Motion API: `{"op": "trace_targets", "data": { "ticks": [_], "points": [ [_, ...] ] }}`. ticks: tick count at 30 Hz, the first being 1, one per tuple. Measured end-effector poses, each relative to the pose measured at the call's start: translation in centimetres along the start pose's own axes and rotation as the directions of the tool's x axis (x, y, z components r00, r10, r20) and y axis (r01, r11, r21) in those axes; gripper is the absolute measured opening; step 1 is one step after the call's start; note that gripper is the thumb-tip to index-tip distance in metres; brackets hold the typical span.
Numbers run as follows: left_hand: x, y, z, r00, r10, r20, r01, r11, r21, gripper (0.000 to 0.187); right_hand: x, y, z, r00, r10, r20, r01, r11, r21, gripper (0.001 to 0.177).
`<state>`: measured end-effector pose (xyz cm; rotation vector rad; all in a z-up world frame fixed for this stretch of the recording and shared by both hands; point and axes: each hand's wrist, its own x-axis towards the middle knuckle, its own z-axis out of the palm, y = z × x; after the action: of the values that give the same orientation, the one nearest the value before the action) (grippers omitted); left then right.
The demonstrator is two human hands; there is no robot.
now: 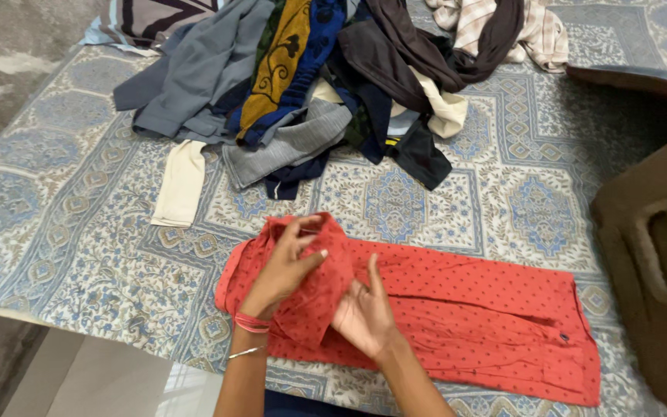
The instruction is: The person folds a shirt on a bed by tucking the sleeves and bottom, smoothing the fabric by hand, and then places the folded shirt into a suitcase.
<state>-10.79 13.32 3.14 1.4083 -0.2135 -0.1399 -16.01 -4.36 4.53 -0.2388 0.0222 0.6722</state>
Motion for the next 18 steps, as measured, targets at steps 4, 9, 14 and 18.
{"op": "trace_targets", "data": {
  "ticks": [4, 9, 14, 18],
  "points": [
    [-0.5, 0.7, 1.1, 0.974, -0.102, 0.203, 0.091, 0.994, 0.061, 0.057, 0.1, -1.9, 0.0, 0.991, -0.129, -0.027, 0.130, 0.990, 0.047, 0.077],
    [-2.4, 3.8, 0.7, 0.967, -0.250, 0.039, 0.167, 0.746, 0.645, 0.074, -1.7, -4.9, -1.2, 0.894, -0.381, -0.235, 0.325, 0.914, -0.243, 0.057],
    [-3.3, 4.6, -1.6, 0.909, -0.403, -0.104, 0.223, 0.259, 0.940, 0.076, -4.6, -8.0, -3.6, 0.815, -0.529, -0.236, 0.406, 0.812, -0.419, 0.047],
    [-3.6, 4.4, -2.7, 0.907, -0.399, -0.139, 0.206, 0.130, 0.970, 0.080, -7.6, -10.8, -5.1, 0.749, -0.645, -0.149, 0.508, 0.705, -0.494, 0.035]
  ]
}}
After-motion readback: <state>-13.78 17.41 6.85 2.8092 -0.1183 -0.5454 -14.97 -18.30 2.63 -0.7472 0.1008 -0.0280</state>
